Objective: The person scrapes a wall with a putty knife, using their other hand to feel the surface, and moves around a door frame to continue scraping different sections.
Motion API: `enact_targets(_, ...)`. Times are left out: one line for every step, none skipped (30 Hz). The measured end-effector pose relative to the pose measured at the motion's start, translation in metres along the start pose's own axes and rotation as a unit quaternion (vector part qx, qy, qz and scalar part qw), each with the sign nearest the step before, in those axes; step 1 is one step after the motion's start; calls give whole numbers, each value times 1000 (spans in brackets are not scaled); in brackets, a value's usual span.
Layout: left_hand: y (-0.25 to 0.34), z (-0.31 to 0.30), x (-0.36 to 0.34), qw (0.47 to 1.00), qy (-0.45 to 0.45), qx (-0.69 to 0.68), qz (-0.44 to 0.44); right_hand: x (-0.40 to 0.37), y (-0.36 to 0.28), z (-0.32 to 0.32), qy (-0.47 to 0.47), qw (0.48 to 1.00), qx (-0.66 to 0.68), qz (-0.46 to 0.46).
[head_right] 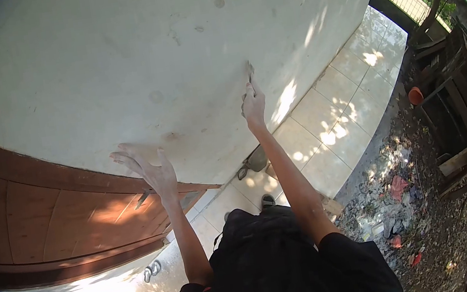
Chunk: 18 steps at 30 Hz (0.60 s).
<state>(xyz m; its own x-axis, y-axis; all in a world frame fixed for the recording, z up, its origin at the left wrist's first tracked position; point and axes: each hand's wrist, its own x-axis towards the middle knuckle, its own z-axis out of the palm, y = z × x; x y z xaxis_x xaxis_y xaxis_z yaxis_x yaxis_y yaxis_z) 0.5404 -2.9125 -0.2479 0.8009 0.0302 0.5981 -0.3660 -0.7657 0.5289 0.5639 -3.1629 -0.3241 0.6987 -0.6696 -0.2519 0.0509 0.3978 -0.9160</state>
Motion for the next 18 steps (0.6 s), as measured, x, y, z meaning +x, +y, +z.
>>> enact_targets(2,4,2,1000,11,-17,15,4,0,1,7,1000,4,-7)
enact_targets(2,8,4,999,10,-25,23,9,3,3,-2,1000,18,5)
enact_targets(0,11,6,999,16,-25,27,10,2,5,-11,999,33,17)
enact_targets(0,14,6,999,21,-24,31,11,1,7,-4,999,36,11)
enact_targets(1,15,6,999,26,-17,26,11,0,10,-8,998,53,19)
enact_targets(-1,17,6,999,24,-24,32,11,-2,13,-11,997,69,28)
enact_targets(-7,19,6,999,25,8,34,13,-2,15,-3,996,75,45)
enact_targets(-11,20,6,998,26,41,36,14,-2,17,4,996,77,41)
enact_targets(-14,20,5,997,18,61,31,14,-4,19,6,995,87,48)
enact_targets(-17,19,5,998,16,54,36,15,-5,19,7,994,97,54)
enact_targets(-18,17,5,997,4,76,29,15,-6,18,13,994,98,48)
enact_targets(-17,16,6,995,-6,99,21,15,-6,18,10,993,106,54)
enact_targets(-15,15,4,996,-9,91,21,15,-7,17,6,992,113,61)
enact_targets(-13,13,5,996,-8,86,23,14,-9,16,9,992,113,56)
enact_targets(-12,13,5,995,-10,94,22,15,-11,14,4,991,116,60)
enact_targets(-12,14,4,994,-13,102,20,17,-14,13,-2,991,119,65)
enact_targets(-13,15,4,995,-13,99,21,20,-18,14,0,991,119,63)
enact_targets(-13,17,4,994,-9,108,22,24,-22,16,5,993,109,48)
